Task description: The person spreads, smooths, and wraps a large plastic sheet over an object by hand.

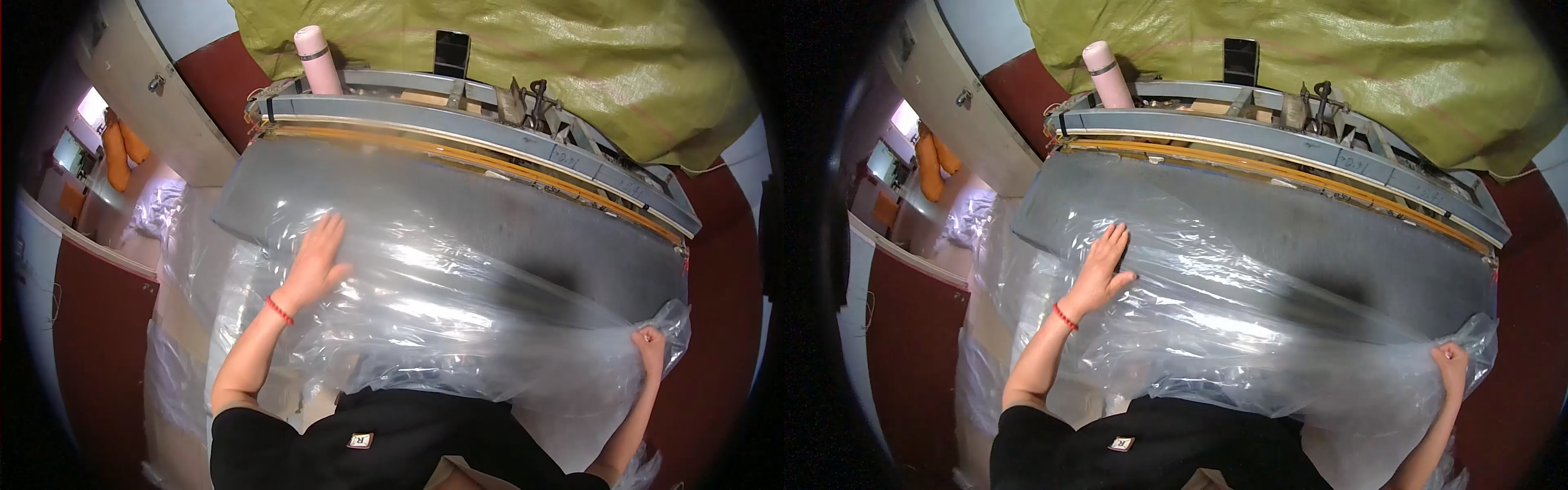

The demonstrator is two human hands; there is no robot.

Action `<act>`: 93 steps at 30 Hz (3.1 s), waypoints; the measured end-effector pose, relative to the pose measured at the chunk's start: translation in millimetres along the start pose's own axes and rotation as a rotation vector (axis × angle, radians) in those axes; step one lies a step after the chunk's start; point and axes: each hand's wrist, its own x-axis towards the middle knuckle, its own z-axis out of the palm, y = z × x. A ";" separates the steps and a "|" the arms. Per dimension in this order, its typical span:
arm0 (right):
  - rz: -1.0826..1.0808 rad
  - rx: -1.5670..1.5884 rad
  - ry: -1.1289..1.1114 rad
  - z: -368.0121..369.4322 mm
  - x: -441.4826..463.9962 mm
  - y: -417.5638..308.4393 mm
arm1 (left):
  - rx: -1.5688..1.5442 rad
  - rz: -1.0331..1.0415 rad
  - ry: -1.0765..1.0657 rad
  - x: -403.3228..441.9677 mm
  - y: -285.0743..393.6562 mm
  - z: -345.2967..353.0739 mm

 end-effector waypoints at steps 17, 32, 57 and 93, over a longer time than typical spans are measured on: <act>0.265 0.104 0.072 -3.2 -72.7 123.1 | 0.022 0.089 0.072 62.1 -2.1 16.8; 0.420 -0.155 0.097 0.0 -144.8 194.0 | 0.095 0.362 -0.071 144.5 40.2 41.2; 0.469 0.107 0.459 -68.0 -177.1 310.8 | -0.195 -0.060 0.202 201.0 96.5 57.2; -0.036 0.737 0.865 36.8 234.5 5.2 | -1.428 -0.641 0.815 183.6 -131.9 38.2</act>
